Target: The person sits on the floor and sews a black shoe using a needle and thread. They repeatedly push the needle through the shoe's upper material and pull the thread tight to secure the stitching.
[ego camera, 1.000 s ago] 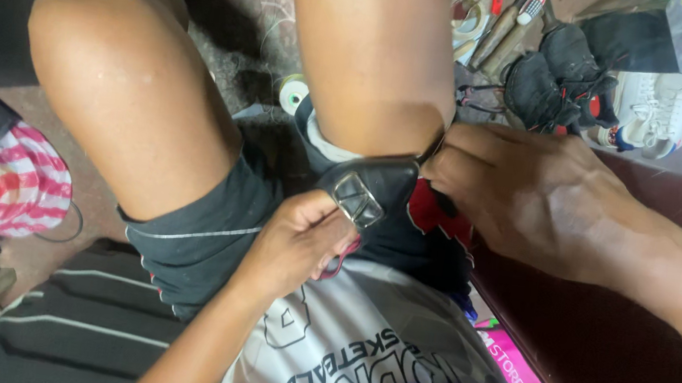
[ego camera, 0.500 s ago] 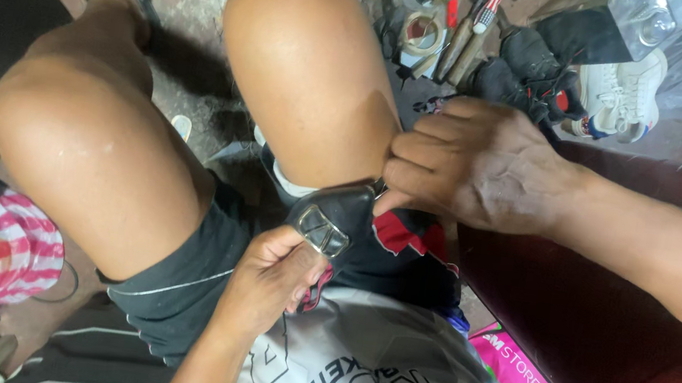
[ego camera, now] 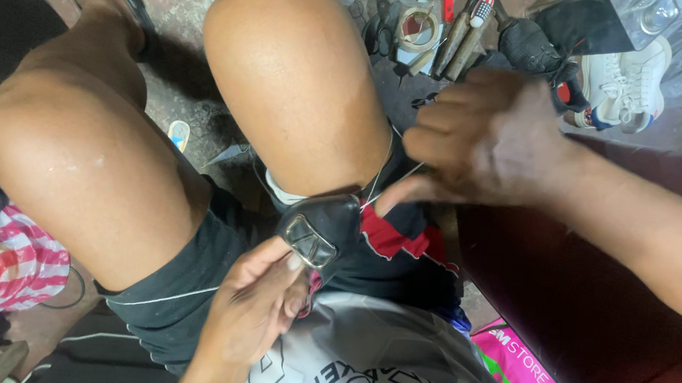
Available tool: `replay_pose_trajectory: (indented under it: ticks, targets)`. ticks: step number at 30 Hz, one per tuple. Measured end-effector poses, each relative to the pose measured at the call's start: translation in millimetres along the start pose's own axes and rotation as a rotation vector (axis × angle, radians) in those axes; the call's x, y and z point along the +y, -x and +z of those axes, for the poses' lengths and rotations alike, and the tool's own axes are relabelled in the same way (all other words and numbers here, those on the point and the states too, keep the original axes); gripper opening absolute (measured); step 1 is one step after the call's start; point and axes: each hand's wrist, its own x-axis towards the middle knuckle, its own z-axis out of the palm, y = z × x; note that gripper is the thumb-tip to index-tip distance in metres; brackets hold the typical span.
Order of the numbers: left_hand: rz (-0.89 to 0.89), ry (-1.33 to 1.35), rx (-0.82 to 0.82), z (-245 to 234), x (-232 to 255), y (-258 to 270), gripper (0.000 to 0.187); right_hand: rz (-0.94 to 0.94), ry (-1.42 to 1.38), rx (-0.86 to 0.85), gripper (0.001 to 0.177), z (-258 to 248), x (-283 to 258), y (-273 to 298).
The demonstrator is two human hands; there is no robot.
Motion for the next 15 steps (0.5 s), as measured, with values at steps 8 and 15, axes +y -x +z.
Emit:
replay_pose_trajectory:
  ticks: [8, 15]
  targets:
    - [0.363, -0.849, 0.334, 23, 43, 46, 0.038, 0.051, -0.005, -0.07, 0.068, -15, 11, 10]
    - [1.086, -1.467, 0.296, 89, 60, 29, 0.039, 0.065, -0.235, -0.031, 0.071, -18, -6, 6]
